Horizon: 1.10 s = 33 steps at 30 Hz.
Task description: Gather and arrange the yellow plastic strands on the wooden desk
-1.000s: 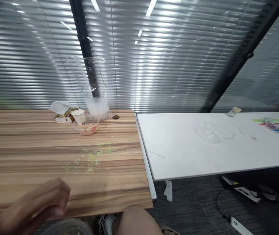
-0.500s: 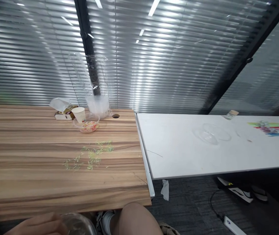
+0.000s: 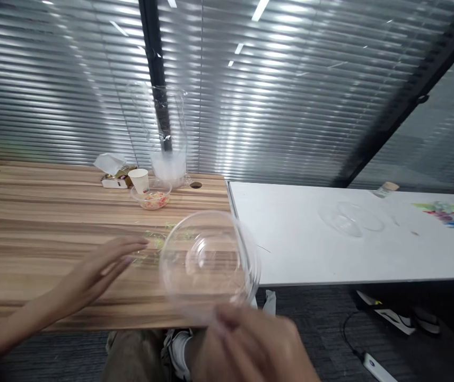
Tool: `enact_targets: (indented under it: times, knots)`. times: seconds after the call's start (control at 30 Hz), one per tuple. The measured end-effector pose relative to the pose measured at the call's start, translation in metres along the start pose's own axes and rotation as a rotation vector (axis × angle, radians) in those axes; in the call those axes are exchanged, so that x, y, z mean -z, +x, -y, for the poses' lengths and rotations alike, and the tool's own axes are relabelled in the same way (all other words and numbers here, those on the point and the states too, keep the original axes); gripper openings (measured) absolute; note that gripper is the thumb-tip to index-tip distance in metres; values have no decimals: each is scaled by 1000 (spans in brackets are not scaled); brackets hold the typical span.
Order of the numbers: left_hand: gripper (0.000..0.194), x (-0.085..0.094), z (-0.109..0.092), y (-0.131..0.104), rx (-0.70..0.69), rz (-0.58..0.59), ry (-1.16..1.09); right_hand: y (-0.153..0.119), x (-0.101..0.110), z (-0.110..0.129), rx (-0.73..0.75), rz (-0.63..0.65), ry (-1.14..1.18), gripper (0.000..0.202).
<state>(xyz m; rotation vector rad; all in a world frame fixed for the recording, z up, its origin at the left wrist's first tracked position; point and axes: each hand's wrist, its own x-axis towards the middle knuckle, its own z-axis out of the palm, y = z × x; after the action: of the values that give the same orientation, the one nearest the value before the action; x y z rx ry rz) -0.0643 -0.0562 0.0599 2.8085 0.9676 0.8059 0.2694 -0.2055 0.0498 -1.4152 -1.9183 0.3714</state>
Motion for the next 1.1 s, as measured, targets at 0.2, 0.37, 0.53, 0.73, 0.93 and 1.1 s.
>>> enact_targets:
  times: [0.2,0.37,0.53,0.73,0.93,1.1]
  knots:
    - [53,-78,29,22,60,327,11,98,-28,-61,-251,29,308,35]
    - [55,-104,32,64,55,345,20,130,-46,-100,-279,54,406,42]
    - [53,-107,41,61,-49,387,43,140,-40,-103,-222,155,467,46]
    - [54,-90,45,31,-100,439,114,143,-38,-122,-193,124,469,47]
    - [56,-104,54,60,15,441,170,165,-47,-131,-176,-12,380,40]
    - [60,-121,49,77,59,458,176,169,-38,-138,-132,-43,279,37]
